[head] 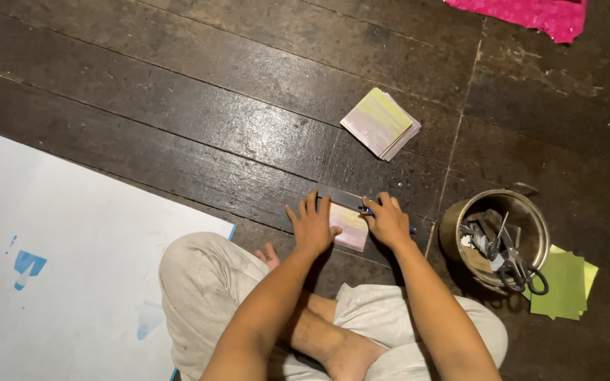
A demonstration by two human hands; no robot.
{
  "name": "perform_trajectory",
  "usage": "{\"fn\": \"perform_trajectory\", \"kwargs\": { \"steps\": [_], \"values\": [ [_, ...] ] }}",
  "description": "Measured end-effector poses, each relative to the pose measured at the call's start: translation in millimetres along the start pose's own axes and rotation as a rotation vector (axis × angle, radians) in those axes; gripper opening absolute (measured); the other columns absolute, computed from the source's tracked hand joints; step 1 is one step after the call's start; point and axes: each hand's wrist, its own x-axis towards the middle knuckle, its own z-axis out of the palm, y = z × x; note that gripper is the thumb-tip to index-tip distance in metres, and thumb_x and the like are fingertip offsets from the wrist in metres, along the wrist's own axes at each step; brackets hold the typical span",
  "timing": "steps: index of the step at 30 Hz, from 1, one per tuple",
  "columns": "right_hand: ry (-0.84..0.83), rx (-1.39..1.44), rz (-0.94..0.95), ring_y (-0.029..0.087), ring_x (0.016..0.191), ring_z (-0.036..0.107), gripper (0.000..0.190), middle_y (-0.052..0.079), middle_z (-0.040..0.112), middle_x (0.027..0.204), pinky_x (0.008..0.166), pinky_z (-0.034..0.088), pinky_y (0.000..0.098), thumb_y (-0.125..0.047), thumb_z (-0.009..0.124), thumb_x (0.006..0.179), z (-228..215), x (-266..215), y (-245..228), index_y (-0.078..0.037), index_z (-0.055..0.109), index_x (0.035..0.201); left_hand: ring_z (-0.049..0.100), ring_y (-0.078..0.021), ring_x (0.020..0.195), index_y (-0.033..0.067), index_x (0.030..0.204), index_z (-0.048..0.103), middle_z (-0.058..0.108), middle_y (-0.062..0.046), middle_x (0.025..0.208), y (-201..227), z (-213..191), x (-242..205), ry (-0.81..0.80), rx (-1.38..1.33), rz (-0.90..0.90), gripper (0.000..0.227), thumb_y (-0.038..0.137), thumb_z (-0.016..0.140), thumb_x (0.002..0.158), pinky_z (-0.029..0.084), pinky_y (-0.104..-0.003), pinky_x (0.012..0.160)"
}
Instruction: The person is sitting on the floor and using a ruler and a pen to mark lines on a series of small rectangular cards.
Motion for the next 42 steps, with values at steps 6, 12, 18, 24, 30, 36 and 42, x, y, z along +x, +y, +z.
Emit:
{"fn": "perform_trajectory", "kwargs": {
  "steps": [6,12,18,24,30,36,42],
  "values": [
    [-0.008,-0.012,0.021,0.026,0.124,0.055,0.037,0.001,0.056,0.133,0.090,0.061,0.0499,-0.039,0.065,0.096,1,7,2,-0.033,0.068,0.133,0.035,-0.0388,0.143,0.0212,0.152,0.043,0.029,-0.014,0.162,-2,-16,16,-0.054,0.094,0.052,0.081,0.047,0.079,0.084,0.011,-0.082,0.111],
    [-0.005,-0.004,0.045,0.024,0.127,0.054,0.039,-0.001,0.054,0.135,0.091,0.061,0.0490,-0.041,0.065,0.095,0,7,1,-0.038,0.066,0.134,0.058,-0.0240,0.120,0.0294,0.112,0.073,0.065,0.002,0.122,-25,2,96,0.146,0.131,-0.011,0.022,0.035,0.071,0.091,0.026,-0.085,0.097],
    [0.399,0.284,-0.048,0.044,0.116,0.062,0.041,0.021,0.060,0.123,0.093,0.057,0.0528,-0.006,0.070,0.089,-14,6,14,-0.009,0.070,0.130,0.055,-0.0284,0.127,0.0267,0.117,0.070,0.067,0.000,0.123,-22,-29,113,0.073,-0.068,-0.170,0.042,0.033,0.086,0.079,0.032,-0.078,0.100],
    [0.498,0.817,0.079,0.036,0.089,0.068,0.041,0.021,0.071,0.100,0.088,0.052,0.0458,-0.035,0.044,0.111,-38,-33,-25,-0.006,0.073,0.106,0.056,-0.0286,0.125,0.0234,0.115,0.070,0.068,-0.001,0.119,-23,-33,102,0.051,-0.100,-0.192,0.040,0.030,0.087,0.079,0.030,-0.073,0.104],
    [0.472,0.927,0.148,0.026,0.092,0.075,0.021,0.015,0.077,0.088,0.085,0.054,0.0361,-0.014,0.088,0.077,26,-11,-61,-0.006,0.068,0.079,0.057,-0.0275,0.125,0.0224,0.115,0.069,0.070,-0.002,0.119,-28,-34,104,0.030,-0.124,-0.185,0.047,0.036,0.090,0.075,0.030,-0.071,0.105],
    [0.483,0.873,0.091,0.032,0.088,0.074,0.020,0.016,0.076,0.085,0.081,0.055,0.0400,-0.007,0.084,0.076,36,1,-82,-0.002,0.064,0.075,0.056,-0.0270,0.123,0.0237,0.107,0.067,0.069,0.000,0.115,-32,-25,112,0.016,-0.131,-0.185,0.045,0.040,0.091,0.072,0.029,-0.069,0.105],
    [0.554,0.849,0.142,0.032,0.086,0.075,0.020,0.016,0.076,0.083,0.078,0.056,0.0405,-0.006,0.083,0.076,36,-9,-67,-0.003,0.064,0.075,0.056,-0.0269,0.123,0.0246,0.104,0.067,0.068,0.001,0.113,-33,-19,116,0.008,-0.128,-0.183,0.043,0.042,0.091,0.072,0.029,-0.068,0.105]
  ]
}}
